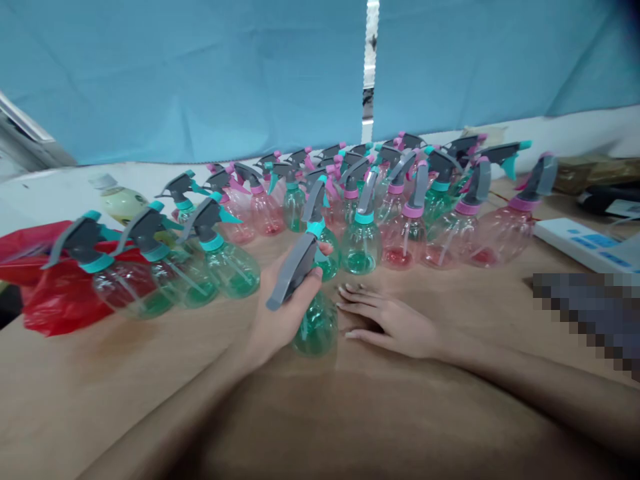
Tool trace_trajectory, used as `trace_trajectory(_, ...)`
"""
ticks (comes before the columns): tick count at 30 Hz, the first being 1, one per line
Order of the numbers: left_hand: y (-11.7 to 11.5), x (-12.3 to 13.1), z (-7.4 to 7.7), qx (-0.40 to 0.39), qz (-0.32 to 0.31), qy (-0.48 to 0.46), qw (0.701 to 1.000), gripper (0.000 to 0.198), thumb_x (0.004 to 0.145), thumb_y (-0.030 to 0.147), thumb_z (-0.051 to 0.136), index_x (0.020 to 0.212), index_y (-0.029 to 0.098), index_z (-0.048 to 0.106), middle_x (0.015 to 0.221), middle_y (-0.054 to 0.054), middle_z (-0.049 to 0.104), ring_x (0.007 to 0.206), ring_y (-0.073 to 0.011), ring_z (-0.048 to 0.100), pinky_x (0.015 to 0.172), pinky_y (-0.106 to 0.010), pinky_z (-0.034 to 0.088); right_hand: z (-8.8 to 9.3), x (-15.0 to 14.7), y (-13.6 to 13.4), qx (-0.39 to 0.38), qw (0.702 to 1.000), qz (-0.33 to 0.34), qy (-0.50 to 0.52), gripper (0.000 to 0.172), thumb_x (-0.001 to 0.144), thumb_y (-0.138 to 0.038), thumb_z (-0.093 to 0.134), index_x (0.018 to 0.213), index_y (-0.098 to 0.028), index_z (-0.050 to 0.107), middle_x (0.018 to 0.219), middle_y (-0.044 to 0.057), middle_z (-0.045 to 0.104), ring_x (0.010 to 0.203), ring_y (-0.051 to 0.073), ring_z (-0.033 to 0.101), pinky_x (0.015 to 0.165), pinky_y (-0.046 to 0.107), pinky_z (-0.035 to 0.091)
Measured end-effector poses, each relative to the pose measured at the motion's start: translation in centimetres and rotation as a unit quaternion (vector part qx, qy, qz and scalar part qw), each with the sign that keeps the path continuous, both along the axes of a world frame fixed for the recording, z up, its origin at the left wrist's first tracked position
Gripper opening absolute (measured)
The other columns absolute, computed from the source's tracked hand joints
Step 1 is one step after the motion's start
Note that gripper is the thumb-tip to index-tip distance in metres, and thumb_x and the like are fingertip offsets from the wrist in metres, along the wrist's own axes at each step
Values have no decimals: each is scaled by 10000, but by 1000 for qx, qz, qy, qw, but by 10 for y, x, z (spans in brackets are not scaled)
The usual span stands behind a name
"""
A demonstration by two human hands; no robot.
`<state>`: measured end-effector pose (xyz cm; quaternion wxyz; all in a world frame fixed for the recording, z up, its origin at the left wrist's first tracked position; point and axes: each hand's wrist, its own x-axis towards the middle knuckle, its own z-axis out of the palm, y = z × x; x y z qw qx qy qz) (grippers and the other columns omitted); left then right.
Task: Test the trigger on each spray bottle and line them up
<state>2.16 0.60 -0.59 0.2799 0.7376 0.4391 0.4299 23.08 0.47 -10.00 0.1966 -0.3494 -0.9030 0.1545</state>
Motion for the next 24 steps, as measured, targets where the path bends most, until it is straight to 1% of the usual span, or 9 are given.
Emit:
trace_trajectory(3, 0, 0, 0, 2, -3, 3, 1000, 216, 882, 284, 496, 1080, 290, 583, 768, 31, 601, 668, -153, 566, 688, -302, 450, -1, 0, 0, 5, 1000, 3, 3, 570, 917, -514, 421, 1392, -199, 398, 1475, 62, 348, 1378, 220, 271, 1131, 446, 256)
trace_trajectory(5, 0, -1, 0, 4, -2, 8, 1000, 212, 883, 285, 494, 1076, 293, 584, 743, 32, 584, 632, -150, 543, 650, -297, 439, -1, 0, 0, 6, 1000, 3, 9, 570, 914, -512, 433, 1403, -224, 377, 1475, 52, 349, 1374, 222, 280, 1124, 460, 269)
trace_trajectory(12, 0, 0, -2, 4, -10, -6, 1000, 220, 876, 274, 496, 1080, 267, 579, 687, 27, 545, 586, -144, 500, 652, -303, 442, -4, 1, 1, -2, 1000, 6, 10, 573, 912, -508, 439, 1409, -233, 365, 1482, 47, 337, 1380, 222, 265, 1129, 457, 257)
trace_trajectory(15, 0, 0, -4, 3, -10, -10, 1000, 235, 873, 293, 494, 1087, 256, 584, 690, 17, 562, 585, -148, 509, 633, -302, 450, -5, 1, 1, -3, 1000, 8, 29, 568, 906, -496, 461, 1410, -254, 361, 1480, 39, 340, 1373, 231, 279, 1123, 470, 265)
trace_trajectory(18, 1, -1, -4, -1, -16, -11, 1000, 236, 876, 293, 492, 1089, 255, 583, 700, 16, 563, 561, -139, 485, 609, -291, 441, -5, 0, 1, -4, 999, 8, 39, 562, 903, -491, 471, 1404, -255, 374, 1476, 40, 347, 1370, 237, 286, 1121, 473, 267)
trace_trajectory(21, 1, -1, -3, 0, -16, -11, 1000, 225, 876, 286, 496, 1084, 264, 579, 740, 18, 560, 552, -132, 451, 598, -279, 413, -3, 0, 1, -2, 1000, 5, 30, 560, 903, -498, 467, 1398, -250, 385, 1475, 39, 347, 1370, 235, 288, 1122, 468, 267)
trace_trajectory(24, 1, -1, -2, -2, -11, -6, 1000, 224, 875, 294, 499, 1084, 277, 577, 761, 18, 556, 570, -137, 453, 590, -276, 398, -2, 0, 0, -3, 1000, 1, 19, 568, 904, -506, 456, 1398, -234, 388, 1475, 46, 348, 1370, 230, 288, 1126, 457, 263)
